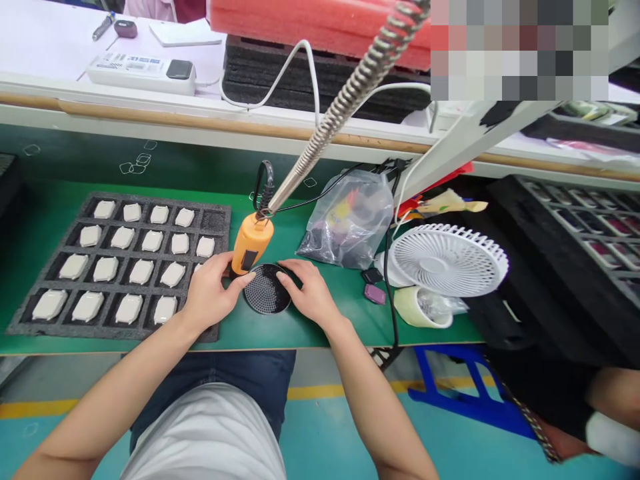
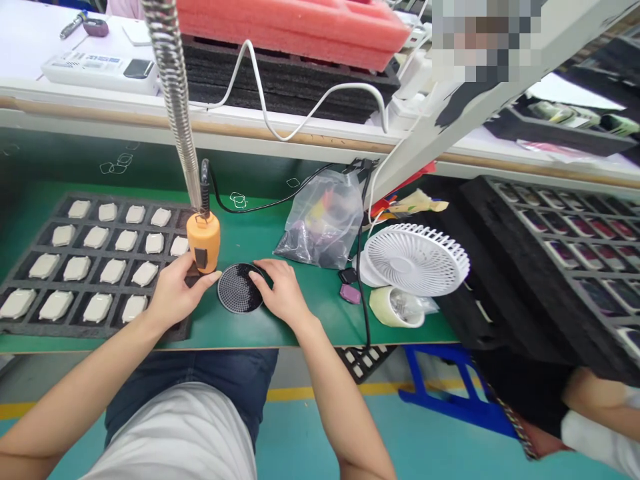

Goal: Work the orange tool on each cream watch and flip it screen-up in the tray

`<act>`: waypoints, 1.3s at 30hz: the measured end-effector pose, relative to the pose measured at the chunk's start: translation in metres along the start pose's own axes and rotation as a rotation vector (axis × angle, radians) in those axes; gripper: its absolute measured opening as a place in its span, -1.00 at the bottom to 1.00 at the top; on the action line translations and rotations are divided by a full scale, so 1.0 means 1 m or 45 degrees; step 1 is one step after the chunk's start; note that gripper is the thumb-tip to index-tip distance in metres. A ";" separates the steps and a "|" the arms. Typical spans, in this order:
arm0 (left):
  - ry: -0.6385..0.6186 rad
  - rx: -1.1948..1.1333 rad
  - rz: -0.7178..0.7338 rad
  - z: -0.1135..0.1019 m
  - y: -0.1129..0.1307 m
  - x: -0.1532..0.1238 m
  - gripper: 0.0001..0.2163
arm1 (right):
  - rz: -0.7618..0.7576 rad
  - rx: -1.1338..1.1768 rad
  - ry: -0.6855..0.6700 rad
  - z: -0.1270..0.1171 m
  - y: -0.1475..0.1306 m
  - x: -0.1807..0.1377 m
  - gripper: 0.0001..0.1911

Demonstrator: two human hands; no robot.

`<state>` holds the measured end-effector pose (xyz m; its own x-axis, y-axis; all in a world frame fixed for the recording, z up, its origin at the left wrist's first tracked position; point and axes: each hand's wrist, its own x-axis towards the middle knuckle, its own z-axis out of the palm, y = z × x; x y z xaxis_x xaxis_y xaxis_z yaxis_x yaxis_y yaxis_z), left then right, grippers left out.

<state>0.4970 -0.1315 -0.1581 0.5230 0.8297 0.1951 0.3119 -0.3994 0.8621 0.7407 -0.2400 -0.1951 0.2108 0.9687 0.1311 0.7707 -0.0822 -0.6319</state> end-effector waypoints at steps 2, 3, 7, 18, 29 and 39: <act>-0.010 -0.002 0.008 0.000 -0.001 0.000 -0.68 | 0.030 0.039 0.040 0.001 0.001 -0.002 -0.55; -0.015 -0.002 0.012 0.000 -0.002 0.000 -0.68 | 0.045 0.062 0.062 0.000 0.001 -0.003 -0.56; -0.023 0.014 0.028 0.001 -0.001 0.002 -0.68 | 0.084 0.208 0.175 -0.006 -0.009 -0.011 -0.55; -0.268 0.255 0.351 0.021 0.032 -0.037 -0.66 | -0.246 0.972 0.173 0.008 -0.088 -0.029 -0.45; 0.154 0.703 0.198 -0.054 -0.013 -0.137 -0.72 | -0.135 1.318 0.575 -0.014 -0.118 -0.053 -0.50; 0.189 0.895 0.011 -0.078 -0.044 -0.108 -0.65 | -0.112 1.384 0.678 -0.008 -0.112 -0.029 -0.38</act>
<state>0.3653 -0.1735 -0.1806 0.4304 0.8495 0.3052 0.7713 -0.5217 0.3644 0.6530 -0.2608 -0.1226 0.6006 0.7227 0.3420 -0.0579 0.4660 -0.8829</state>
